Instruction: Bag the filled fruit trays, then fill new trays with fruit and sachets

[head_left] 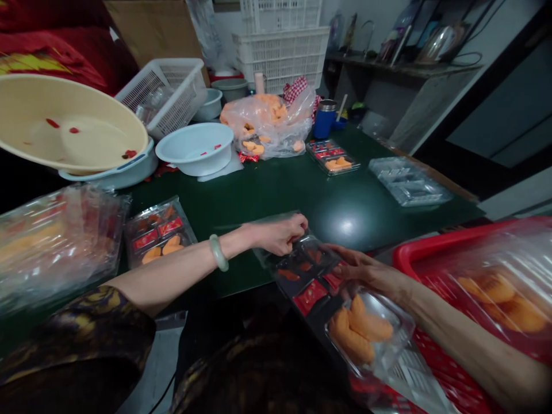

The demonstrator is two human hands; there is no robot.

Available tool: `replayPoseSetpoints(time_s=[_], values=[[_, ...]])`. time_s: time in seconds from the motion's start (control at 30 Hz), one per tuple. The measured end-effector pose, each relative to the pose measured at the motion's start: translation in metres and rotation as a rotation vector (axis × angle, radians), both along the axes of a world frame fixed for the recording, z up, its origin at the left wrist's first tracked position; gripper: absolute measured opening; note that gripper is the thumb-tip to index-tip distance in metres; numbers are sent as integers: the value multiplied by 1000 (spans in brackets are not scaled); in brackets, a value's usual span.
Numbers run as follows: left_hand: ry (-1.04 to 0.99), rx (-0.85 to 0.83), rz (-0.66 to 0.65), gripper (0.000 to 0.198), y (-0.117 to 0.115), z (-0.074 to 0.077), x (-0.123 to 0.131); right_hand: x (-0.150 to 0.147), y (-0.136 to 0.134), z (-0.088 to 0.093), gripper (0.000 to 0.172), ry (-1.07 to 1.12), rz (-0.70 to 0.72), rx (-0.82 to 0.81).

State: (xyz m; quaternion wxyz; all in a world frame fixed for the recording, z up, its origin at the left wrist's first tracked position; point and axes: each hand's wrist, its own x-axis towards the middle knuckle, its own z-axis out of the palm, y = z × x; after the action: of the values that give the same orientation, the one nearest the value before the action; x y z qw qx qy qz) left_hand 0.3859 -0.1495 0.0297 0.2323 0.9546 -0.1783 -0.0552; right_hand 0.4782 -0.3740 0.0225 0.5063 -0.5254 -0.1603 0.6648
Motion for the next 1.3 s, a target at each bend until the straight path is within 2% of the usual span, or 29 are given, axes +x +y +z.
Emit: replayPoseSetpoints(time_s=[0.1,0.2,0.3,0.4,0.5,0.57,0.63,0.7,0.77,0.83,0.9,1.0,1.1,1.2,1.3], values=[[59,-117,-8,15,-7,1,4,-3,1,2,95,-39,-18,43],[105,-159,-8,19,-16,3,9,-6,4,1,97,-80,-22,92],[128,-139,-10,16,-22,5,6,-7,4,-5,91,-103,-41,118],[-44,5,49,13,-24,7,-6,-7,0,-11,82,-99,-50,131],[-202,293,277,21,-24,8,-24,-5,-5,-15,79,-97,-51,149],[-194,425,517,16,-22,7,-36,-5,-8,-16,78,-89,-66,149],[-131,398,753,17,-19,3,-47,-5,-10,-17,76,-63,-102,146],[-76,178,860,26,-14,-3,-56,-8,-11,-17,73,-28,-144,153],[-39,-142,813,30,-9,-10,-61,-12,-10,-16,69,8,-194,172],[-20,-403,748,26,-4,-17,-63,-16,-8,-14,66,47,-256,194],[-24,-498,698,19,-3,-23,-63,-20,-6,-13,65,68,-323,199],[-137,-359,670,16,-9,-30,-64,-26,-3,-14,66,57,-416,163],[-232,-231,748,19,-31,-36,-70,-32,-3,-17,68,44,-501,107],[-154,-159,801,24,-57,-37,-83,-39,-2,-20,66,-18,-559,76],[-61,-42,737,23,-68,-28,-95,-40,10,-19,56,-169,-568,-5]])
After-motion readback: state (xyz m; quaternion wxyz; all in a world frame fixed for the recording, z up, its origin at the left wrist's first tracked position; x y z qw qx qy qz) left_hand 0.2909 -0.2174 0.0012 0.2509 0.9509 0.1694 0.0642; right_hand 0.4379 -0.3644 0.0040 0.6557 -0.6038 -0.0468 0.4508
